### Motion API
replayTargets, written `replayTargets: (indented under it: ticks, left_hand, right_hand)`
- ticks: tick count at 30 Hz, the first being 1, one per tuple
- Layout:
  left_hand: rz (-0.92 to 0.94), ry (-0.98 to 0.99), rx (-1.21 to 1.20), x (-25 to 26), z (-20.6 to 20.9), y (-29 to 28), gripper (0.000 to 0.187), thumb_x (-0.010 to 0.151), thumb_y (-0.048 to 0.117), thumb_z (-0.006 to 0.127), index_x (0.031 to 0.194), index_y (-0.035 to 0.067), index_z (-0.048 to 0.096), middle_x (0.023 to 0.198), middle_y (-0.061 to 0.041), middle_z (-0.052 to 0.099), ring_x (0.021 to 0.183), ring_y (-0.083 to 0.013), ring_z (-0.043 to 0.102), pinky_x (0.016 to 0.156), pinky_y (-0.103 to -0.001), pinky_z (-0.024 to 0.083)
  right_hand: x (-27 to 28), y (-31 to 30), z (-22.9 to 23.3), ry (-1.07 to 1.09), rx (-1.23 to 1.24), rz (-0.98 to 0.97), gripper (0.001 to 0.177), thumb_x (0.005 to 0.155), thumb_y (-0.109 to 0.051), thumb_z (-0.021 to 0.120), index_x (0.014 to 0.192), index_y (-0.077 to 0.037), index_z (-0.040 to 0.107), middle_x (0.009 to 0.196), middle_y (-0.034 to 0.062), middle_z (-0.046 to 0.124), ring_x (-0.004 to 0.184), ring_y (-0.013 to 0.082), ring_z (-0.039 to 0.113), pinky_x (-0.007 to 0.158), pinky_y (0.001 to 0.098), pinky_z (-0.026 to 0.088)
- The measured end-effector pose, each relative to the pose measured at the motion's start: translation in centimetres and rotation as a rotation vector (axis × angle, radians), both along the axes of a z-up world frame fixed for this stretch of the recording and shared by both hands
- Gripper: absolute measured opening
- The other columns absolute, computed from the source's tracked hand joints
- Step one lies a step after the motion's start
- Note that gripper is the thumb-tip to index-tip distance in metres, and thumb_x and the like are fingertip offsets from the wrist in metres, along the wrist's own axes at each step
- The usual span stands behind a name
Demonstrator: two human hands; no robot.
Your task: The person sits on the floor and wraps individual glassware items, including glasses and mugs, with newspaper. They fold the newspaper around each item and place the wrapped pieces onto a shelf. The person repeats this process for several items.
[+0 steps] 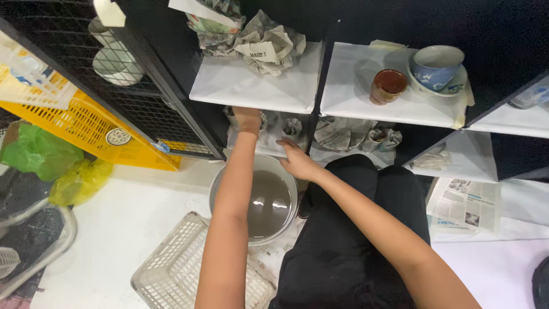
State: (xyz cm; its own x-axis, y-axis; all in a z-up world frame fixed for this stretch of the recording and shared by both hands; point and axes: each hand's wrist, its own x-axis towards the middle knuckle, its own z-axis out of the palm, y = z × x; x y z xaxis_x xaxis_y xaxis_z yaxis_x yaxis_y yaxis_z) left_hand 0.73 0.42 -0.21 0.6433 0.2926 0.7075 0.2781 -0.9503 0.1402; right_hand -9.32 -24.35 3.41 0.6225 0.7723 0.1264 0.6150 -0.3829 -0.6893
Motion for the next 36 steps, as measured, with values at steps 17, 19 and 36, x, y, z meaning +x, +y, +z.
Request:
replayTargets:
  ticks: [17,19,36]
  left_hand:
    - [-0.19,-0.016,-0.055,0.5,-1.5,3.0,0.035,0.096,0.024,0.06,0.126,0.01,0.07,0.126,-0.016,0.068,0.119,-0.0384,0.061,0.106,-0.052,0.044]
    - [-0.177,-0.016,-0.063,-0.3,-1.3,2.8,0.029,0.093,0.017,0.064,0.118,0.005,0.073,0.118,-0.018,0.071,0.113,-0.0401,0.063,0.101,-0.052,0.046]
    - [-0.163,-0.042,-0.055,-3.5,-1.7,-0.5,0.029,0.089,0.013,0.06,0.113,0.002,0.071,0.118,-0.019,0.067,0.114,-0.0382,0.061,0.095,-0.048,0.051]
  right_hand:
    - [-0.4,1.4,-0.9,0.289,0.225,-0.136,0.058,0.094,-0.008,0.058,0.148,-0.003,0.038,0.148,0.0186,0.052,0.137,0.033,0.052,0.109,0.043,0.046]
    - [-0.3,1.6,-0.6,0.272,0.237,-0.136,0.057,0.093,-0.008,0.059,0.147,-0.003,0.04,0.147,0.0182,0.054,0.136,0.0325,0.054,0.109,0.0427,0.047]
    - [2.8,5.5,-0.1,0.128,0.245,-0.298,0.057,0.096,-0.016,0.059,0.15,-0.006,0.044,0.127,0.0294,0.062,0.119,0.0405,0.061,0.102,0.0452,0.049]
